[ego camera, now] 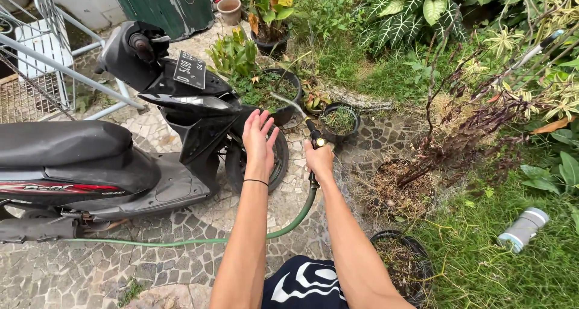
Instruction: Water several potted plants in an outdoor garden using a hose with a spray nozzle.
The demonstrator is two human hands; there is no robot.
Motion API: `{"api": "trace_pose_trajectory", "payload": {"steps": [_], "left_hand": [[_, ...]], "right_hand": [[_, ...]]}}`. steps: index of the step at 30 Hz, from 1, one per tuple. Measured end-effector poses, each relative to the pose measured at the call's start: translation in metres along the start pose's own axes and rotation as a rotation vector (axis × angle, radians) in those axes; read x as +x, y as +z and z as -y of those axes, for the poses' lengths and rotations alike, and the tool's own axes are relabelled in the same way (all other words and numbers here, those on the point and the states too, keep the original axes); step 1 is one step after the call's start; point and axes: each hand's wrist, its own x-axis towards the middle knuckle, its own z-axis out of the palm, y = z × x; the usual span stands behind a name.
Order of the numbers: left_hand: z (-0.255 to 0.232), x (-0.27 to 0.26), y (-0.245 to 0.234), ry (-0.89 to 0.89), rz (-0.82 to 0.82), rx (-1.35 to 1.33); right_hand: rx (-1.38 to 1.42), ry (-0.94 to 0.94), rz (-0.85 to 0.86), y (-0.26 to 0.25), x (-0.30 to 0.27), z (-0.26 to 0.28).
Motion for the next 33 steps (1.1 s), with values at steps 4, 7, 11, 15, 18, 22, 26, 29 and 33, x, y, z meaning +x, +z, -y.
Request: {"api": "trace_pose_trajectory", "payload": {"steps": [4, 7, 11, 15, 18, 22, 26, 29, 33], "left_hand": [[-0.007, -0.003, -0.003, 0.006, -0.001, -0.030], [-0.009, -0.004, -0.006, 0.015, -0.009, -0.034], [-0.018, -0.011, -0.004, 0.035, -0.006, -0.039], [-0.018, -0.015, -0.003, 0.032, 0.002, -0.066], [-0.018, -0.016, -0.002, 0.034, 0.014, -0.076], [-0.023, -0.018, 0.001, 0.031, 0.033, -0.078], [-0.024, -0.021, 0.003, 0.014, 0.037, -0.086], [-0.025, -0.025, 0.004, 0.001, 0.030, -0.080], [-0.022, -0.024, -0.001, 0.002, 0.030, -0.067]], "right_hand": [[-0.005, 0.012, 0.026, -0.004, -0.012, 0.010], [-0.042, 0.023, 0.011, 0.000, -0.014, 0.010], [0.035, -0.002, 0.030, 0.003, -0.012, 0.007], [0.003, 0.006, 0.030, 0.004, -0.006, 0.001], [0.028, 0.021, 0.009, 0.009, 0.003, -0.006], [0.094, 0.000, -0.048, 0.014, 0.016, -0.018], [0.044, 0.024, -0.026, 0.008, 0.010, -0.010], [0.107, 0.051, 0.067, 0.003, 0.003, -0.007], [0.088, 0.045, 0.037, 0.006, 0.000, -0.004]]}}
